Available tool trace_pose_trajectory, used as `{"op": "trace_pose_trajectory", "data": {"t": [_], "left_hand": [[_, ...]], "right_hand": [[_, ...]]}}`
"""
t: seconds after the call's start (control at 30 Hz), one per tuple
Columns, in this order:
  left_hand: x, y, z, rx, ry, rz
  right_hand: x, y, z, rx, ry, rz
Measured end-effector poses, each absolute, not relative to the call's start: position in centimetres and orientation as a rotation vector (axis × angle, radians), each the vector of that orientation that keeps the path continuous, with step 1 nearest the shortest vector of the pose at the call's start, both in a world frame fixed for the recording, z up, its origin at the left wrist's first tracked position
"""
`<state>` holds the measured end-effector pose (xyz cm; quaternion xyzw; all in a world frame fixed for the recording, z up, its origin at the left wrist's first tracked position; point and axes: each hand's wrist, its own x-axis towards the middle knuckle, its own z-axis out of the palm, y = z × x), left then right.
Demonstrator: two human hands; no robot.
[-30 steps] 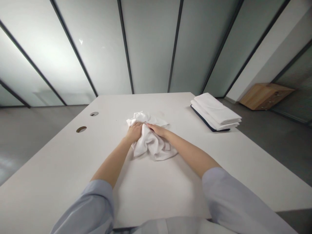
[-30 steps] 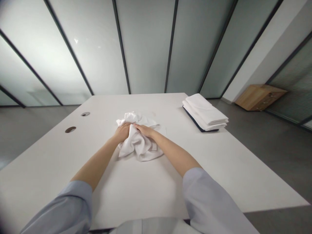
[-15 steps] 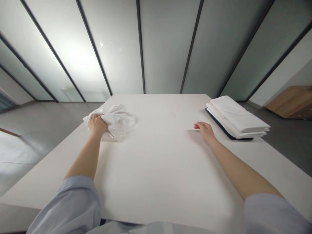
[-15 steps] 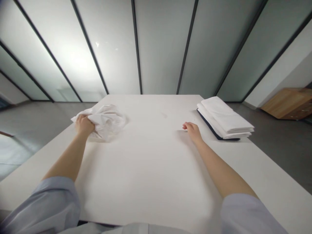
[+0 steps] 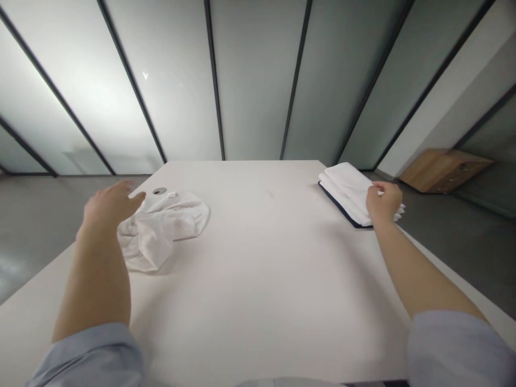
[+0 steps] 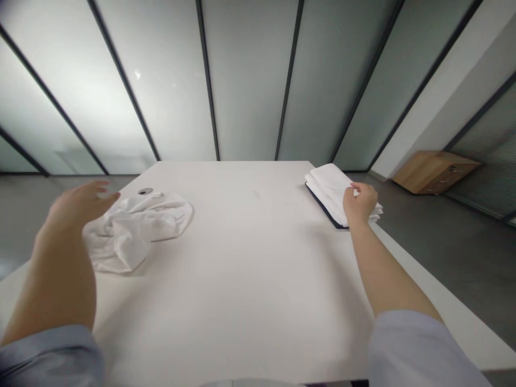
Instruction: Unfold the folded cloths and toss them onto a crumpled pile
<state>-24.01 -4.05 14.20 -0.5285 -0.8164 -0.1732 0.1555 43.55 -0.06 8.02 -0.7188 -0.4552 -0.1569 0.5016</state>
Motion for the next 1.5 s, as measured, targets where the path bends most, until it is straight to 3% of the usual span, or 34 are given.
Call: {"op": "trace_pose_trajectory", "data": {"t": [0.13,0.37,0.5,0.63,0.8,0.87,1.0,1.1,1.5], "left_hand": [[-14.8,-3.8,13.4,-1.960,-2.034,-0.715],[-4.1,-1.1,5.7,-2.602,-1.729,-0.514],[-1.0,-0.5,3.6,-2.706,-1.685,-0.491],[1.8,-0.9,2.6,-2.753,-1.676,-0.607],[2.9,-1.9,1.4,-2.706,-1.600,-0.840],[2.6,-2.2,1.1,-2.717,-1.544,-0.863],[2.1,-2.2,0.8,-2.798,-1.520,-0.715],[2.2,-2.0,0.8,-2.803,-1.542,-0.626],[4.9,-4.0,2.3,-2.631,-1.778,-0.517]], "right_hand": [[47.4,1.1,7.4,-2.060,-0.955,-0.308],[49.6,1.4,7.8,-2.166,-0.915,-0.336],[46.6,1.1,9.9,-2.000,-1.199,-0.581],[39.5,1.1,10.3,-1.826,-1.538,-0.560],[28.9,-0.8,6.6,-1.269,-2.236,0.046],[26.1,-1.6,4.8,-1.146,-2.322,0.140],[24.2,-1.5,1.5,-1.513,-2.089,0.088],[24.5,-0.4,-0.2,-1.636,-1.956,0.267],[22.6,-0.7,0.4,-1.003,-1.515,1.031]]}}
